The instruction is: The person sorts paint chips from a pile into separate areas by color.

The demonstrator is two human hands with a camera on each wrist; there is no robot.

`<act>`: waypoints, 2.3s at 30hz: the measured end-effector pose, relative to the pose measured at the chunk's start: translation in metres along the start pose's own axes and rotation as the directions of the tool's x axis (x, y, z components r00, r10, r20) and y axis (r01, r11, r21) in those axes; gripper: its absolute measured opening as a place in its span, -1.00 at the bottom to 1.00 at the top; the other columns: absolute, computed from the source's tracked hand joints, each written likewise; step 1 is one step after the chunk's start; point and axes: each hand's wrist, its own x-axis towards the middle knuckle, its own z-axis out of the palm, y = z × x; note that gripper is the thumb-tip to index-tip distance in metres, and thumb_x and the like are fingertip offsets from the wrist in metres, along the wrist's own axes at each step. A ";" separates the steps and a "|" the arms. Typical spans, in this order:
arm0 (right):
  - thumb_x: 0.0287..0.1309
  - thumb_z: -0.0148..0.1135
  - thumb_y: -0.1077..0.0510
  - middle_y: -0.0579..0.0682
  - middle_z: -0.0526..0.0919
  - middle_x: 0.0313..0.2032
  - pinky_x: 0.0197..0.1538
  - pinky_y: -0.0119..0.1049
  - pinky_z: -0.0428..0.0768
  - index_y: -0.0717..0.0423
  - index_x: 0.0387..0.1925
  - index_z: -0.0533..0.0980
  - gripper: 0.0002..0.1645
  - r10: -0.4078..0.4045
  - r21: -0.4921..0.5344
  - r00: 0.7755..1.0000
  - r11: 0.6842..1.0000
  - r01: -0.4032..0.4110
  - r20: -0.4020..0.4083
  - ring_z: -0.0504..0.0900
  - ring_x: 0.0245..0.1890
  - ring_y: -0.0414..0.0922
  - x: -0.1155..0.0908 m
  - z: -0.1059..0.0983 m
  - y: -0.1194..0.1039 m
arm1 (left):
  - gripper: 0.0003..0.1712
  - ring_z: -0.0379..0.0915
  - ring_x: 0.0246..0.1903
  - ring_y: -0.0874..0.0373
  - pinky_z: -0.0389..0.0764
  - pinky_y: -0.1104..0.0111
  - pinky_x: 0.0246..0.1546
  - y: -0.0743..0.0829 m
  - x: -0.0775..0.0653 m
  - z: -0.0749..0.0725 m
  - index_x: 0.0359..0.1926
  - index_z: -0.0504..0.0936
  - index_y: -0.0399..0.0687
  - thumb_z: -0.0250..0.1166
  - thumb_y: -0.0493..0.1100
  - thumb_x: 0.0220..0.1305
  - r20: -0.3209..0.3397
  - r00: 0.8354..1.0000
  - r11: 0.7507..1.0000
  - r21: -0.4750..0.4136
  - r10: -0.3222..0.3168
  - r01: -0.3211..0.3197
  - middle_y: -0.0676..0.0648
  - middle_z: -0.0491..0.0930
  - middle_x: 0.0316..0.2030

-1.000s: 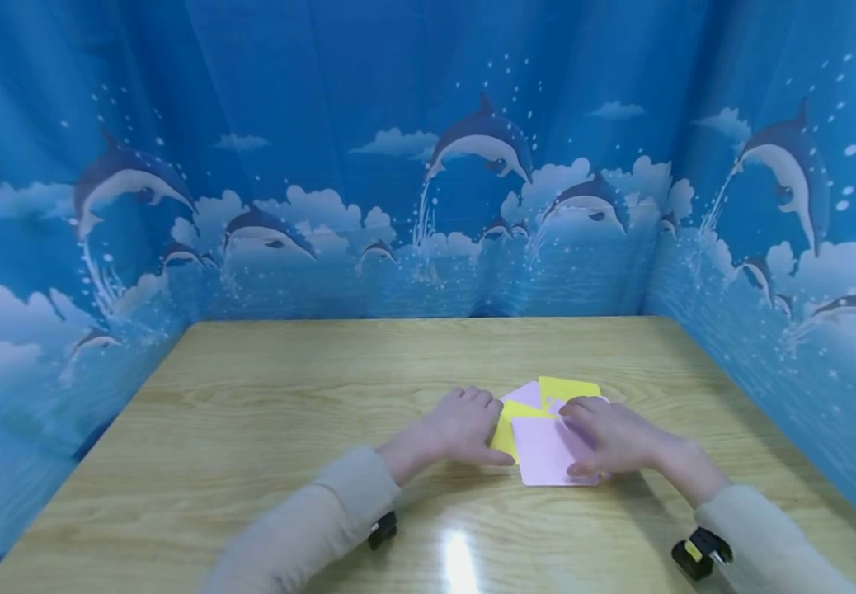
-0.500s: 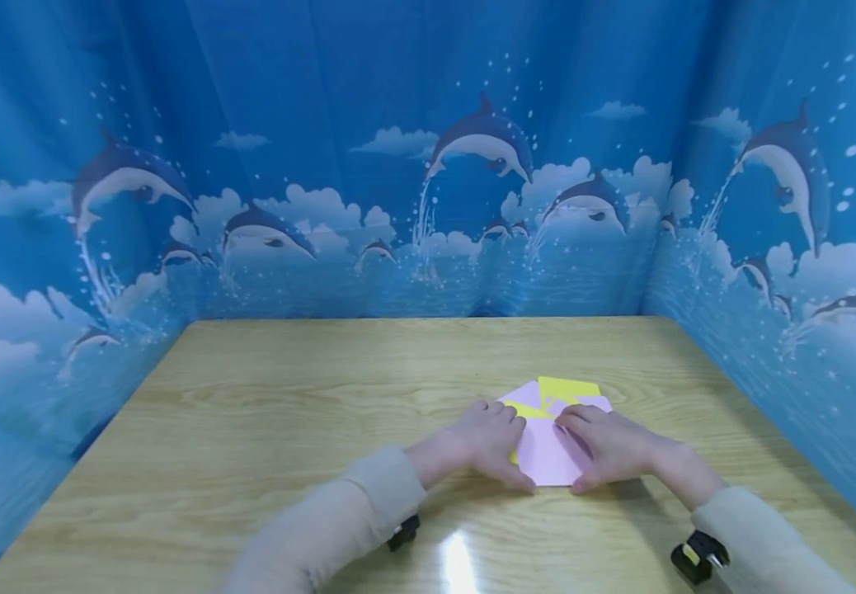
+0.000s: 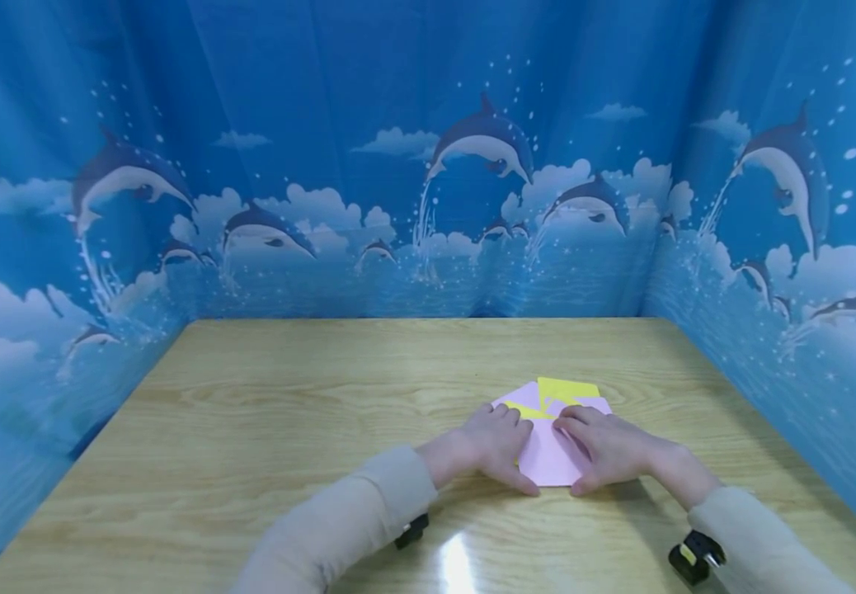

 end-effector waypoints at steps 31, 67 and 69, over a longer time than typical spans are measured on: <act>-0.34 0.43 -0.33 0.27 0.39 0.13 0.13 0.06 0.40 0.35 0.12 0.32 0.12 -0.055 -0.035 0.995 0.998 0.052 -0.080 0.39 0.13 0.16 0.008 0.006 -0.005 | -0.10 0.28 -0.12 0.24 0.34 0.36 -0.01 -0.019 -0.008 0.004 0.03 0.46 -0.02 0.18 0.55 -0.13 -0.102 0.995 1.000 -0.020 0.014 -0.016 0.10 0.37 -0.16; -0.26 0.39 -0.33 0.15 0.45 0.06 0.10 -0.03 0.43 0.26 0.03 0.42 -0.06 -0.178 -0.090 0.974 0.982 0.166 -0.139 0.44 0.02 0.07 0.081 -0.013 -0.046 | -0.02 0.29 -0.01 0.10 0.38 0.24 0.05 -0.078 -0.057 -0.003 0.13 0.39 -0.14 0.21 0.50 -0.11 -0.144 0.987 0.996 -0.053 -0.077 0.070 -0.07 0.38 -0.03; -0.25 0.38 -0.33 0.15 0.44 0.07 0.10 -0.02 0.42 0.26 0.04 0.42 -0.05 -0.169 -0.083 0.978 0.984 0.159 -0.124 0.44 0.03 0.08 0.085 -0.014 -0.049 | -0.02 0.29 0.00 0.09 0.37 0.23 0.07 -0.081 -0.060 -0.004 0.14 0.39 -0.15 0.22 0.49 -0.10 -0.143 0.986 0.996 -0.057 -0.083 0.076 -0.07 0.38 -0.02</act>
